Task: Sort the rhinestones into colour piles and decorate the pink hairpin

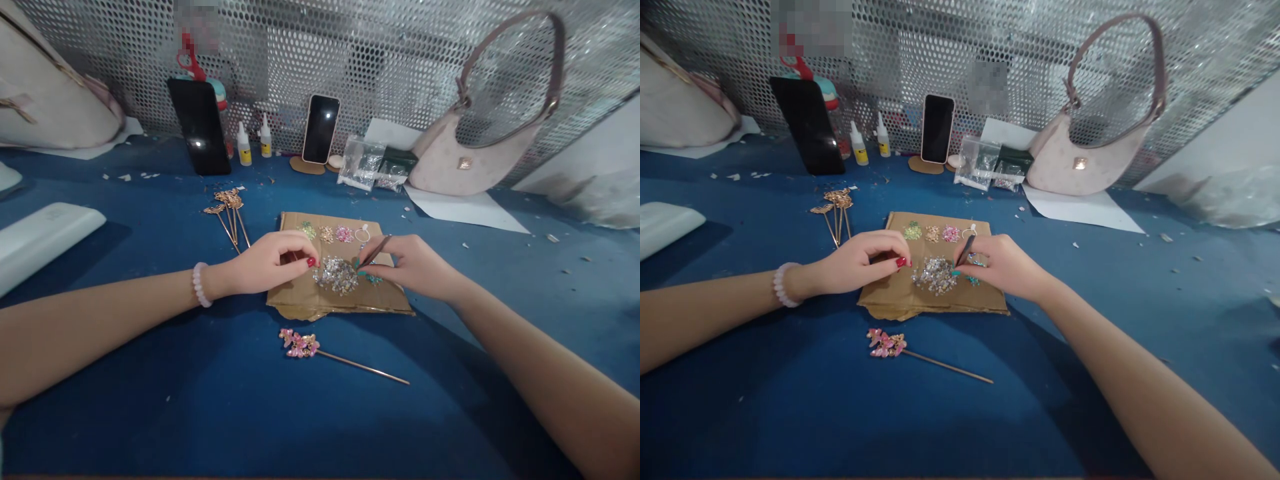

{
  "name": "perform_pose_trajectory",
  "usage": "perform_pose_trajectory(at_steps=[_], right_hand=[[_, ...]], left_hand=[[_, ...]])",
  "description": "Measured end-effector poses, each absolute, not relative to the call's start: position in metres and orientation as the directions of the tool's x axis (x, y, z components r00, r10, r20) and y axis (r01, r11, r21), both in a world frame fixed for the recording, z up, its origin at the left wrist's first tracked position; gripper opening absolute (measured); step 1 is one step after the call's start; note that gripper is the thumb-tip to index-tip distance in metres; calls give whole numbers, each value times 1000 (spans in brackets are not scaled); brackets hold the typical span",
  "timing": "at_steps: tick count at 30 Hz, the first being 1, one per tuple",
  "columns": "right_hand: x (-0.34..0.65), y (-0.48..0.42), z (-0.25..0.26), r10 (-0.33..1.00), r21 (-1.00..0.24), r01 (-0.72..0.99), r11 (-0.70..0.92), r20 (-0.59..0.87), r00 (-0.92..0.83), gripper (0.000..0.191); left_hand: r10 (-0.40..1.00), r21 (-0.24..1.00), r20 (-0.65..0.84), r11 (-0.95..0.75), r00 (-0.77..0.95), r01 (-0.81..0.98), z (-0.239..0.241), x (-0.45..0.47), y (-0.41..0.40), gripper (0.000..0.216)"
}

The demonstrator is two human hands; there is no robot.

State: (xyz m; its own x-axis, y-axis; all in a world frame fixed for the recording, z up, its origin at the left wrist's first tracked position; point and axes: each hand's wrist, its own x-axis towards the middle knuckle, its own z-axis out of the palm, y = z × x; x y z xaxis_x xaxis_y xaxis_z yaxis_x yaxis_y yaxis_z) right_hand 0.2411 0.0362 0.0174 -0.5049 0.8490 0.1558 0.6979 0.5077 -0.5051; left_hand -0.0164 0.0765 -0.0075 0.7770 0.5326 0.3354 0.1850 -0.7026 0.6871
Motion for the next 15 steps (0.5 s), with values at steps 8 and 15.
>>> perform_pose_trajectory(at_steps=[8, 15], right_hand=[[241, 36, 17, 857, -507, 703, 499, 166, -488, 13], [242, 37, 16, 868, -514, 713, 477, 148, -474, 14]], left_hand=[[530, 690, 334, -701, 780, 181, -8, -17, 76, 13], [523, 688, 335, -704, 783, 177, -9, -18, 78, 13]])
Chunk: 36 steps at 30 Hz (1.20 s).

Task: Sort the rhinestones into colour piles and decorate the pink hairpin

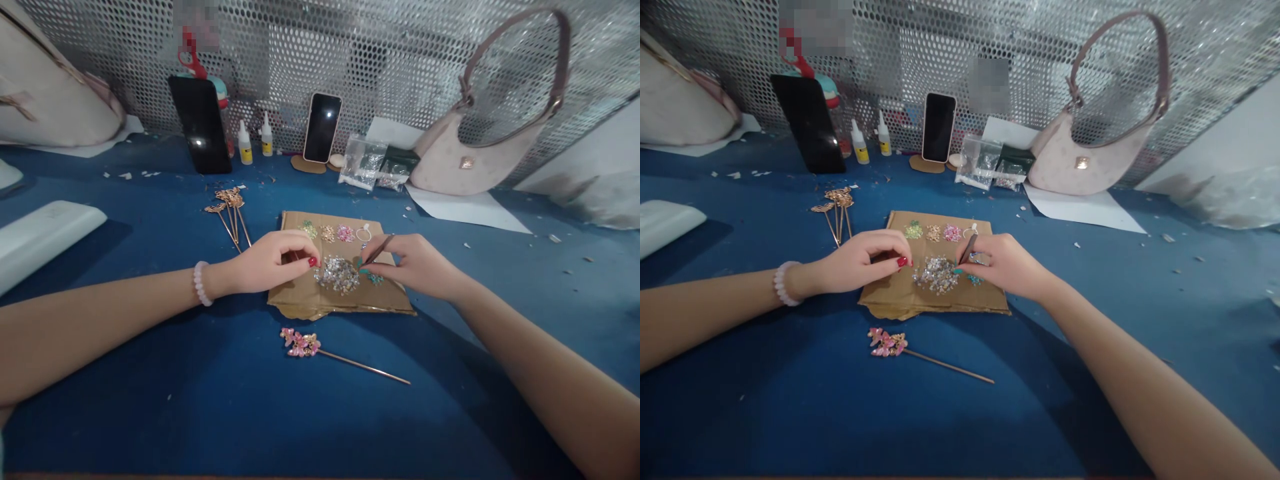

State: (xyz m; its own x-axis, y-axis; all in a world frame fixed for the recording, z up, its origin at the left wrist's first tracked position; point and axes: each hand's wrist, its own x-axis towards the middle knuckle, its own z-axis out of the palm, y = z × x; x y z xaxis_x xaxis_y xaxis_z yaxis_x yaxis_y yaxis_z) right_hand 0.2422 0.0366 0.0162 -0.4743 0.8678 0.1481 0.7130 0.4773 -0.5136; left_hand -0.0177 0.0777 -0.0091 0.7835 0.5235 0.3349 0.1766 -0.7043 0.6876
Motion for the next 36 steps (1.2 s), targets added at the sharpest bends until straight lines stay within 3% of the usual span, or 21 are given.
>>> perform_pose_trajectory(at_steps=[36], right_hand=[[242, 37, 13, 850, -480, 711, 514, 170, -499, 14]], left_hand=[[515, 696, 349, -702, 783, 152, -9, -16, 77, 13]])
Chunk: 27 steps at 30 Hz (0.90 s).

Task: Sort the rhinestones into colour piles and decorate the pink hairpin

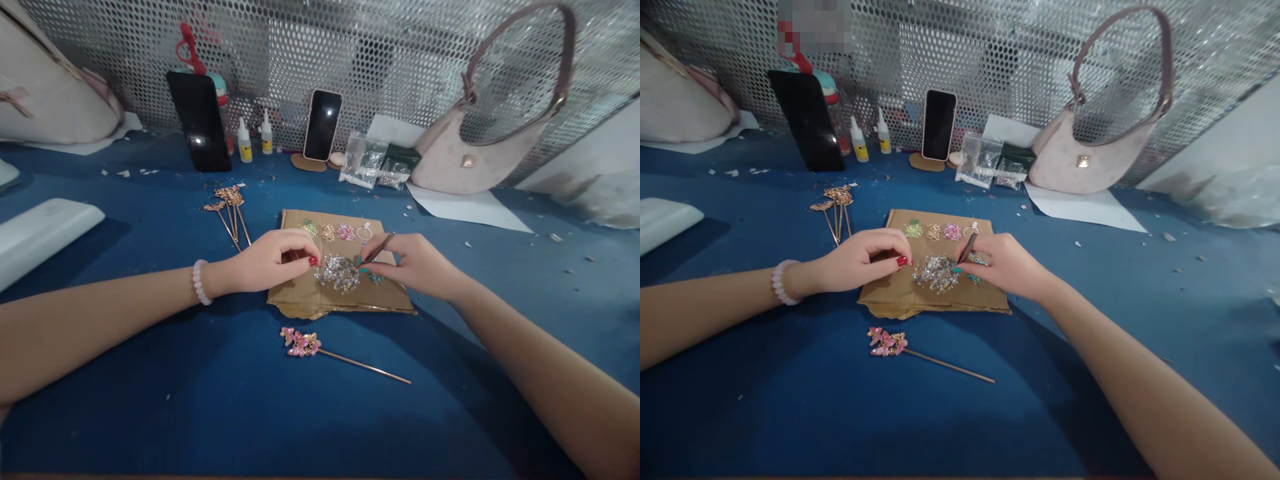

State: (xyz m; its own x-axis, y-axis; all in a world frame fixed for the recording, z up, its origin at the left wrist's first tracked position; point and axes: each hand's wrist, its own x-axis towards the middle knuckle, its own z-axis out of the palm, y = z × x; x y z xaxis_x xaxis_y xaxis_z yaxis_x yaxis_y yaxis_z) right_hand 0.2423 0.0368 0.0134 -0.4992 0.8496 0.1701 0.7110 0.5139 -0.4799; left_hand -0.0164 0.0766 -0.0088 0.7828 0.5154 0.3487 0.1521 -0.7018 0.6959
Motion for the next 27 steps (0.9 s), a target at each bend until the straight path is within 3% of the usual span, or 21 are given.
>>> perform_pose_trajectory(at_steps=[17, 27], right_hand=[[241, 37, 15, 853, -467, 720, 513, 190, -485, 12], [239, 44, 8, 899, -539, 720, 437, 260, -352, 13]], left_hand=[[506, 687, 356, -712, 785, 147, -10, -16, 78, 13], [513, 695, 345, -702, 786, 154, -8, -16, 76, 15]])
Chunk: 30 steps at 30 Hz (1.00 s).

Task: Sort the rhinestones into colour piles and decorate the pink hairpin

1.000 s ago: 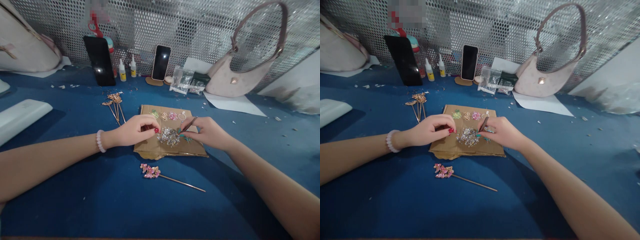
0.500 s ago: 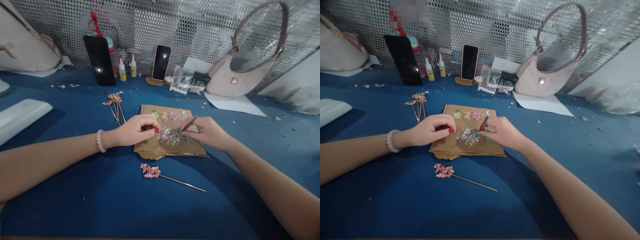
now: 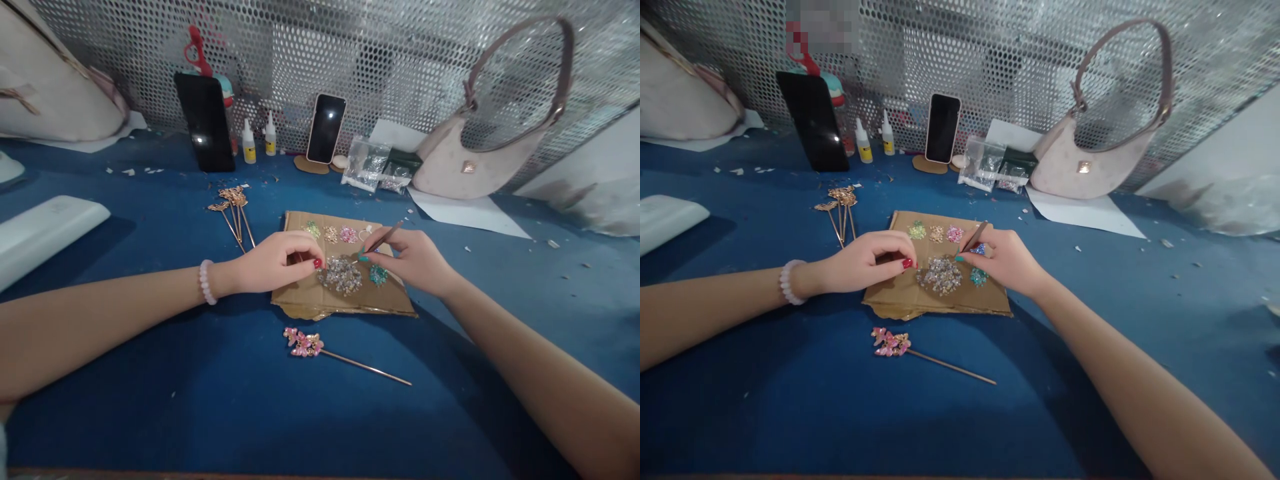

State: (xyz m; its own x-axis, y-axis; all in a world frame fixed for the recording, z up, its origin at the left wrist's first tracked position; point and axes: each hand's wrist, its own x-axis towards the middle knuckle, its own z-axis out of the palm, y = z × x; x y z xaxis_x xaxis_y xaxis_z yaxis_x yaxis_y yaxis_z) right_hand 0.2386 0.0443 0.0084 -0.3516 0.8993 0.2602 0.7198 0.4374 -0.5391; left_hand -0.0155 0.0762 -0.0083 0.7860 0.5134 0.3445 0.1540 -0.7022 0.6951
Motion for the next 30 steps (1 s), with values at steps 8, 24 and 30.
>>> perform_pose_trajectory(at_steps=[8, 24, 30], right_hand=[[222, 76, 6, 899, -536, 723, 436, 304, -316, 13], [237, 54, -1, 904, -651, 630, 423, 251, -347, 16], [242, 41, 2, 900, -650, 642, 407, 164, -405, 15]], left_hand=[[525, 703, 325, -690, 786, 170, -10, -16, 75, 17], [518, 707, 325, -689, 791, 161, -10, -16, 75, 15], [515, 696, 333, -699, 790, 163, -8, -16, 75, 14]])
